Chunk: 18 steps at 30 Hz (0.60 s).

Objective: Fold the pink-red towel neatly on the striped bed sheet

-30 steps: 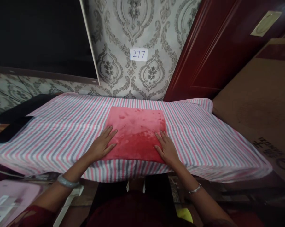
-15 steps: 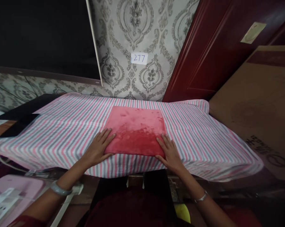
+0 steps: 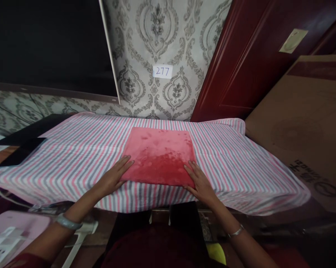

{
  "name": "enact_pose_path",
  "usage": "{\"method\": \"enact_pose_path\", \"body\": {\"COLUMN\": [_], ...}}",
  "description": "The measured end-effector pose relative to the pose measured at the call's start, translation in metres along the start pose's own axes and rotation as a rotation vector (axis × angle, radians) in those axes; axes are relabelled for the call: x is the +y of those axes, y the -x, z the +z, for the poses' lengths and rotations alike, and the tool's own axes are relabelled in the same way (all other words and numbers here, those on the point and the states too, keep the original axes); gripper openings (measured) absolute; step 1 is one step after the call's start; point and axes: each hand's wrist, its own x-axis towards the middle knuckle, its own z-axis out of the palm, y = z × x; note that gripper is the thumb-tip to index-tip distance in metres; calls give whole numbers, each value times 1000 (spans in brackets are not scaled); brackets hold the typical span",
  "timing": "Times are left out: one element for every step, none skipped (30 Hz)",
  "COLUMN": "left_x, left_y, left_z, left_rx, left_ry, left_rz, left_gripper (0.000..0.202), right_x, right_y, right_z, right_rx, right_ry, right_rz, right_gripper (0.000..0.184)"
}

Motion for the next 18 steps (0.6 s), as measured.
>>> {"method": "enact_pose_path", "body": {"left_x": [2,3,5,5,5,5,4,2,0,-3,-6,-8,-10,-12,-14,-14,-15,-14], "left_y": [0,1,1,3,4,5,6,7,8,8,8,8,8,8,9,9,9,10], "left_z": [-3,-6,-9,-11,-13,-15,-17,-18,-19,-20,-21,-22,-23,-24,-24,-25,-25,-25], "left_rx": [18,42,64,75,75,65,48,30,19,14,11,8,6,4,0,-6,-13,-21], "left_ry": [0,-2,-4,-5,-4,-3,-1,-1,-6,-17,-32,-47,-61,-72,-80,-86,-89,-88], "left_rz": [7,9,6,0,-8,-13,-15,-13,-9,-5,0,8,14,17,14,-1,-22,-47], "left_gripper": [73,74,75,76,77,77,76,75,74,73,72,72,71,70,68,66,64,63], "right_x": [1,3,6,9,12,16,19,22,24,27,28,30,31,31,32,32,33,33], "right_y": [1,3,5,6,8,9,9,9,8,7,5,4,3,2,1,0,0,-1], "right_z": [0,-1,-2,-3,-4,-5,-6,-6,-7,-8,-8,-9,-9,-9,-9,-9,-9,-9], "right_rx": [15,37,61,84,103,113,115,115,111,106,101,98,96,99,104,110,112,115], "right_ry": [-4,-8,-10,-9,-6,-3,0,1,1,0,1,1,0,-3,-8,-14,-20,-26], "right_rz": [-5,-12,-19,-26,-34,-45,-57,-70,-81,-89,-94,-99,-105,-111,-117,-120,-120,-117], "right_gripper": [79,78,77,76,76,77,78,80,82,83,83,84,83,81,79,76,73,72]}}
